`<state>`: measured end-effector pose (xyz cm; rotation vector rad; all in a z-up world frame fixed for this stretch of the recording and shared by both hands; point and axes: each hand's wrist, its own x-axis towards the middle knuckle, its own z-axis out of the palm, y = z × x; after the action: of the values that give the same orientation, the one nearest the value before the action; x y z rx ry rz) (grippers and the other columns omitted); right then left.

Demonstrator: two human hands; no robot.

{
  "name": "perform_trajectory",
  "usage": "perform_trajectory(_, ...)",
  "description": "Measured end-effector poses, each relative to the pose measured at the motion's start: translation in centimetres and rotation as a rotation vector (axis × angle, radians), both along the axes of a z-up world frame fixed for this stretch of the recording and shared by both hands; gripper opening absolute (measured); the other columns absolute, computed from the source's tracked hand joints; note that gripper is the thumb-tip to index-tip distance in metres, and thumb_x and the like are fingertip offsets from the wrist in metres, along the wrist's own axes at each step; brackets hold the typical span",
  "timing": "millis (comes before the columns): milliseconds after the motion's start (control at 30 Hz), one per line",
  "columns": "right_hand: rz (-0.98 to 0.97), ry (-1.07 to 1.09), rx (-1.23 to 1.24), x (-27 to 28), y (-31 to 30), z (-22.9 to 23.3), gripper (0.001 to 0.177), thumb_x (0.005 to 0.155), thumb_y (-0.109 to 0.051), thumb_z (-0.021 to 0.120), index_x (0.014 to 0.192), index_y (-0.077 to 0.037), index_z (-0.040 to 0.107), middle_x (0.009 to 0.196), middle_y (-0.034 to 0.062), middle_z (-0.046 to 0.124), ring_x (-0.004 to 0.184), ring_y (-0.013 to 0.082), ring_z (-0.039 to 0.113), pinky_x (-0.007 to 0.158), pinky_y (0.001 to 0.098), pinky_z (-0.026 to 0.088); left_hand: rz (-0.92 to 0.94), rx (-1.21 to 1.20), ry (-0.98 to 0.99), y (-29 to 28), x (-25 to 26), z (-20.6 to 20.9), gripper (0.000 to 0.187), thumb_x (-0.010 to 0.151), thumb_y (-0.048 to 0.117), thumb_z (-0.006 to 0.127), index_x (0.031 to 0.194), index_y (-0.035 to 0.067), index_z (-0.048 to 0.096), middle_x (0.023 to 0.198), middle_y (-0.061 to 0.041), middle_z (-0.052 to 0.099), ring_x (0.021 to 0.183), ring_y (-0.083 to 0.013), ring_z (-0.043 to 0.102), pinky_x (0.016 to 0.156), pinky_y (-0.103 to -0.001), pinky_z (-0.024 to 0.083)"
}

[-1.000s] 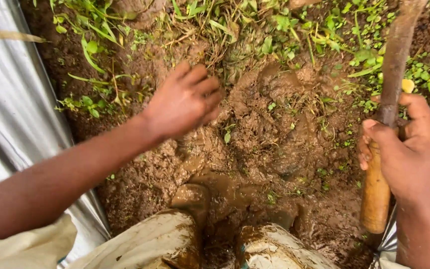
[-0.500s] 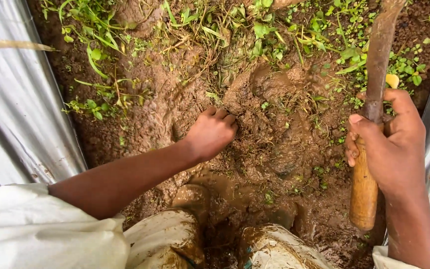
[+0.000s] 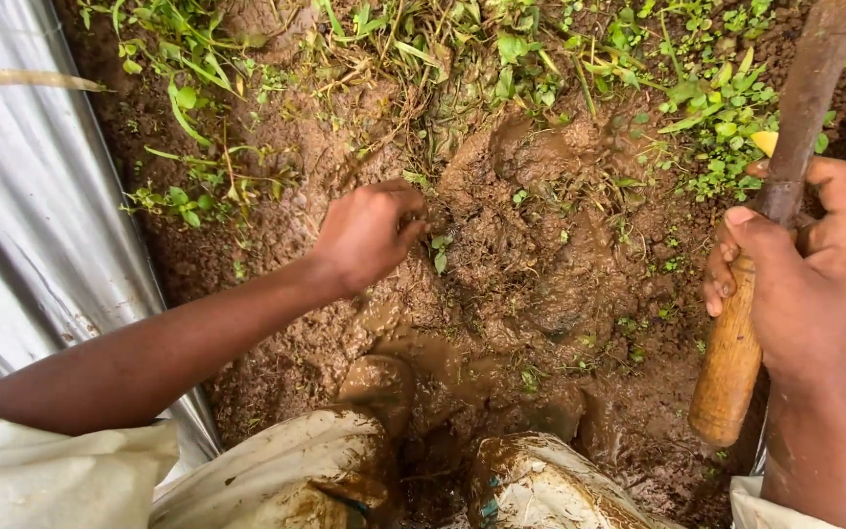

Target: The person uses a hoe to loosen the soil and then pulls weeds by hand from a muddy patch between plastic-covered rows. The weeds are gathered and discarded as the person works along the row.

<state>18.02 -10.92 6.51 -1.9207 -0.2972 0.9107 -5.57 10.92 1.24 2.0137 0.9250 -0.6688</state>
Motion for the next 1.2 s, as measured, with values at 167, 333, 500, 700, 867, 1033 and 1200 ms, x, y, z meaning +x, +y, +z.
perform_trajectory(167, 0.049, -0.001, -0.076, -0.5, 0.4, 0.5, 0.024, 0.11, 0.009, 0.048, 0.123, -0.006, 0.035, 0.079, 0.012, 0.041, 0.05, 0.0207, 0.044, 0.037, 0.033, 0.039, 0.097, 0.053, -0.243, 2.2, 0.4, -0.5, 0.013, 0.097, 0.003, 0.063, 0.091, 0.008, 0.074, 0.098, -0.009, 0.074, 0.071, -0.0156, 0.073, 0.052, -0.021, 0.068)
perform_trajectory(333, 0.048, -0.005, -0.116, -0.5, 0.1, 0.4, 0.024, 0.11, 0.007, 0.051, 0.123, -0.007, 0.036, 0.076, 0.0117, 0.043, 0.049, 0.0207, 0.045, 0.038, 0.033, 0.041, 0.156, 0.129, -0.43, 4.3, 1.3, 0.1, 0.013, 0.094, -0.002, 0.068, 0.088, 0.008, 0.074, 0.091, -0.008, 0.073, 0.072, -0.0169, 0.071, 0.061, -0.023, 0.069)
perform_trajectory(500, 0.043, 0.032, -0.068, -0.5, 0.1, 1.0, 0.027, 0.111, 0.005, 0.043, 0.129, -0.011, 0.031, 0.077, 0.0123, 0.036, 0.052, 0.021, 0.039, 0.041, 0.033, 0.036, 0.099, 0.317, -0.803, 7.3, 3.4, 1.8, 0.017, 0.096, -0.01, 0.061, 0.089, 0.005, 0.066, 0.09, -0.008, 0.071, 0.071, -0.0136, 0.068, 0.06, -0.019, 0.065)
perform_trajectory(700, 0.046, 0.013, -0.081, -0.7, -0.3, 0.8, 0.026, 0.11, 0.006, 0.044, 0.125, -0.011, 0.029, 0.077, 0.0132, 0.037, 0.051, 0.0222, 0.04, 0.038, 0.0336, 0.036, -0.354, 0.72, -0.257, 11.7, 3.3, -0.9, 0.056, 0.089, 0.064, 0.078, 0.118, 0.017, 0.075, 0.099, -0.006, 0.074, 0.076, -0.0199, 0.067, 0.068, -0.04, 0.057)
perform_trajectory(867, 0.07, -0.009, -0.108, -0.6, -1.5, -0.5, 0.028, 0.111, 0.004, 0.041, 0.135, -0.009, 0.033, 0.079, 0.0156, 0.034, 0.051, 0.023, 0.036, 0.041, 0.034, 0.035, -0.648, 0.728, -0.188, 7.7, 1.0, -1.6, 0.057, 0.1, 0.067, 0.061, 0.109, 0.011, 0.067, 0.108, -0.009, 0.068, 0.094, -0.0243, 0.065, 0.078, -0.041, 0.058)
perform_trajectory(1033, 0.033, 0.017, -0.104, -0.3, -2.3, -1.0, 0.03, 0.112, 0.002, 0.043, 0.136, -0.012, 0.031, 0.078, 0.011, 0.036, 0.05, 0.0181, 0.036, 0.04, 0.0307, 0.036, -0.813, 0.205, -0.38, 1.8, 1.1, -3.1, 0.026, 0.097, 0.015, 0.058, 0.122, 0.011, 0.066, 0.121, -0.014, 0.067, 0.108, -0.0273, 0.066, 0.092, -0.04, 0.059)
perform_trajectory(1200, 0.09, -0.063, -0.19, 0.0, -4.8, -2.0, 0.032, 0.115, -0.002, 0.041, 0.146, -0.005, 0.03, 0.076, 0.0153, 0.032, 0.049, 0.0234, 0.035, 0.04, 0.0375, 0.037, -1.269, 0.097, -0.133, -0.5, 0.9, -5.8, 0.024, 0.087, 0.002, 0.071, 0.11, 0.007, 0.068, 0.12, -0.01, 0.061, 0.096, -0.0218, 0.058, 0.076, -0.037, 0.062)
